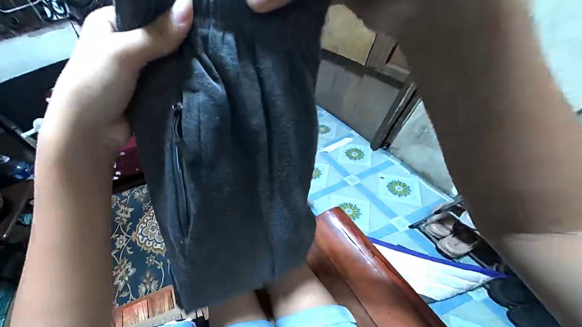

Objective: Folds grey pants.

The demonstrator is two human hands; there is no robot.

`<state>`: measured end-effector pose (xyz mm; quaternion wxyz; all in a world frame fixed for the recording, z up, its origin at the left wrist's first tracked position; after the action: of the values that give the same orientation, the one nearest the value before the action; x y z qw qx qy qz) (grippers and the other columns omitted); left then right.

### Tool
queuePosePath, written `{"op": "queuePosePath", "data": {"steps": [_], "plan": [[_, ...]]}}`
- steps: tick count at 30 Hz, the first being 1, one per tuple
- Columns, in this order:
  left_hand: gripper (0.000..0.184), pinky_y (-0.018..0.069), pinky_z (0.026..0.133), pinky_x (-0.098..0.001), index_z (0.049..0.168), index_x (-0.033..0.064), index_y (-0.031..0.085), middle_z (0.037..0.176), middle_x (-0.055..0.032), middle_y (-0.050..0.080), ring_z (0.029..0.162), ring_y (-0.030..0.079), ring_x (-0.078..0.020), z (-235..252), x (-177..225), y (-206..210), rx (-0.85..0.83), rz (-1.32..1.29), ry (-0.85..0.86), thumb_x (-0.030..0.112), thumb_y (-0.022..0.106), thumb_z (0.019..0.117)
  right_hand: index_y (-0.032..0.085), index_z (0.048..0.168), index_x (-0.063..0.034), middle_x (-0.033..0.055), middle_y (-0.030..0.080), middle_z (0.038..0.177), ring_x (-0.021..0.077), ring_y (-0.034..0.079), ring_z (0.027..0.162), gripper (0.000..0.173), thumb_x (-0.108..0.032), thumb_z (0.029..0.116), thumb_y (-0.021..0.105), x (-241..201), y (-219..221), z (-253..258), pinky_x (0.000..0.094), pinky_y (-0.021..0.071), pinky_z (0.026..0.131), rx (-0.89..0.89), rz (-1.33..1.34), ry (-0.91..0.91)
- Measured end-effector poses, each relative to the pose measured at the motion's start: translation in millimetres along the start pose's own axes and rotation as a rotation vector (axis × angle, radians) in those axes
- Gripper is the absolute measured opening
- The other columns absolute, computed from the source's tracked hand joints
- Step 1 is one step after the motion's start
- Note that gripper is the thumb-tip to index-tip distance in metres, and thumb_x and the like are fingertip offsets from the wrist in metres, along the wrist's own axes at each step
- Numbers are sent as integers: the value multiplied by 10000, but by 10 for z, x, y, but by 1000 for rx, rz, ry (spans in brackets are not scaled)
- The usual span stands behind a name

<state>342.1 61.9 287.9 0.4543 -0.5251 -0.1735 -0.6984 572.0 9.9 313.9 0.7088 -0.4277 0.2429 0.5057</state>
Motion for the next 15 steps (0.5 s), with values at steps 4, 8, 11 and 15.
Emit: {"op": "queuePosePath", "data": {"steps": [4,8,11,15], "plan": [[180,627,805,-284,1186,149,616,987,32,740,898,729,-86,242,-363,-209,0,-31,-147,256,558,1053,701,1073,-35,48,760,971,135,741,888,286,-139,835,821,370,203,277,308,626,828,49,111,165],[144,628,828,-289,1166,163,606,997,50,738,917,727,-82,170,-285,-280,-6,-5,-53,210,577,1034,738,1006,-33,51,766,923,142,744,867,187,-141,867,801,315,232,261,319,637,807,14,202,11],[294,610,879,-250,1191,213,583,1052,126,709,985,692,-28,-227,-164,-179,-13,92,113,198,714,928,717,1018,-61,0,758,944,96,732,887,217,-144,843,817,148,215,-105,301,639,820,-109,202,-171],[393,556,871,-183,1261,155,624,1160,97,658,1047,620,8,-1255,-591,170,-329,292,436,284,715,900,676,1039,-55,-44,662,963,-3,609,897,385,-332,794,779,300,487,-1227,153,530,765,-366,28,-463]]}}
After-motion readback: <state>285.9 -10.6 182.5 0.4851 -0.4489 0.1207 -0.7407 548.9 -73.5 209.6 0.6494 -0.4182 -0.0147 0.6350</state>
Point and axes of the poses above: each hand's wrist, its own z-axis towards the middle knuckle, its own y-axis out of the palm, x = y × z, the point moved 3 cm from there along z, towards the middle knuckle
